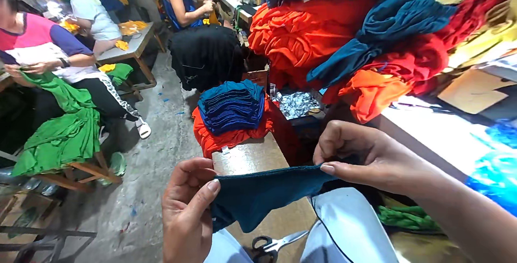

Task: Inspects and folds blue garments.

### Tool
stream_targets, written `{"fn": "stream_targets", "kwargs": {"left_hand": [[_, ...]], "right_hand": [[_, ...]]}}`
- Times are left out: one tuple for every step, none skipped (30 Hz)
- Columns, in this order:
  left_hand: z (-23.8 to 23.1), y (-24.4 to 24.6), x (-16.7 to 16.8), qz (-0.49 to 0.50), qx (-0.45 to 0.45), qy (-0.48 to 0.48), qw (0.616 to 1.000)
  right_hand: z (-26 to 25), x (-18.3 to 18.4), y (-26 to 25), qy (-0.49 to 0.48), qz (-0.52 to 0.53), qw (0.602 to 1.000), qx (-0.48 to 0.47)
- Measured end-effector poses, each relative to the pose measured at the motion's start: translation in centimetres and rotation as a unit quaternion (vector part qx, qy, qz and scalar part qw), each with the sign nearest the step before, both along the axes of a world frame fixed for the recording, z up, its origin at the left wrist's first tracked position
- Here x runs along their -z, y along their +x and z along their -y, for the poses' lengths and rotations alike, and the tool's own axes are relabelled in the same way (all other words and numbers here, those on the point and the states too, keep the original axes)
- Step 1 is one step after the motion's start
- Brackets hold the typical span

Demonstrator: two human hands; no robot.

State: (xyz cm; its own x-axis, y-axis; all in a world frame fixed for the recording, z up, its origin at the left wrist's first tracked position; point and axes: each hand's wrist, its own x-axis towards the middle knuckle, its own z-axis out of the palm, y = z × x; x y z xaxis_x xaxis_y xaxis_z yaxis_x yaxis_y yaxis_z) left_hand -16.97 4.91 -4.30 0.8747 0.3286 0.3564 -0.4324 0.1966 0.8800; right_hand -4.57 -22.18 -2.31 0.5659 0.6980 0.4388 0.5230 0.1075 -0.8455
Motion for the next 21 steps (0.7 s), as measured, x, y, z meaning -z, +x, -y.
{"fn": "stream_targets", "kwargs": {"left_hand": [[0.1,0.1,0.0,-0.002,-0.005,0.001,1.000],[0.2,0.2,0.0,-0.005,-0.009,0.004,1.000],[0.4,0.3,0.1,-0.009,-0.014,0.006,1.000],[0.5,0.4,0.1,-0.014,-0.015,0.010,1.000],[0.7,0.5,0.3,-0.017,-0.013,0.013,1.000],[1.0,0.7,0.4,-0.018,-0.007,0.014,1.000],[1.2,0.9,0.6,-0.019,0.000,0.013,1.000],[1.4,1.1,0.9,-0.021,0.008,0.013,1.000],[1.7,1.2,1.1,-0.025,0.014,0.012,1.000],[2.0,1.4,1.4,-0.031,0.020,0.011,0.999],[2.4,1.5,1.6,-0.038,0.025,0.008,0.999],[2.8,1.6,1.9,-0.046,0.029,0.005,0.998],[3.1,1.6,2.1,-0.053,0.035,0.004,0.998],[3.4,1.7,2.4,-0.059,0.041,0.004,0.997],[3.7,1.8,2.6,-0.063,0.046,0.007,0.997],[4.0,1.9,2.9,-0.065,0.052,0.013,0.996],[4.3,2.0,3.2,-0.065,0.056,0.026,0.996],[4.6,2.2,3.5,-0.067,0.058,0.042,0.995],[4.9,2.3,3.7,-0.071,0.057,0.055,0.994],[5.1,2.3,3.8,-0.079,0.052,0.066,0.993],[5.0,2.3,3.9,-0.090,0.046,0.074,0.992]], "right_hand": [[0.0,0.0,0.1,0.000,-0.004,1.000,-0.002],[0.0,0.1,0.2,-0.004,-0.007,1.000,-0.001],[0.1,0.0,0.2,-0.017,-0.009,1.000,0.008],[0.0,0.0,0.2,-0.037,-0.015,0.999,0.024],[-0.2,0.0,0.0,-0.056,-0.031,0.997,0.050],[-0.6,0.0,-0.2,-0.071,-0.058,0.992,0.082],[-1.0,0.2,-0.4,-0.076,-0.093,0.987,0.109],[-1.4,0.5,-0.4,-0.073,-0.125,0.982,0.122],[-1.6,0.9,-0.3,-0.066,-0.153,0.978,0.123],[-1.7,1.3,0.0,-0.058,-0.177,0.975,0.121],[-1.7,1.7,0.3,-0.055,-0.193,0.973,0.116],[-1.5,2.1,0.7,-0.060,-0.192,0.973,0.114],[-1.3,2.5,1.1,-0.082,-0.179,0.973,0.121],[-1.2,2.7,1.3,-0.121,-0.157,0.971,0.133],[-1.1,3.0,1.4,-0.166,-0.124,0.969,0.139],[-1.3,3.4,1.1,-0.199,-0.093,0.966,0.135],[-1.7,3.7,0.6,-0.215,-0.069,0.968,0.115],[-2.3,3.9,-0.1,-0.204,-0.056,0.974,0.085],[-3.2,4.3,-1.0,-0.174,-0.036,0.982,0.067],[-4.1,4.8,-1.8,-0.137,-0.024,0.989,0.055],[-4.9,5.2,-2.3,-0.108,-0.029,0.993,0.043]]}}
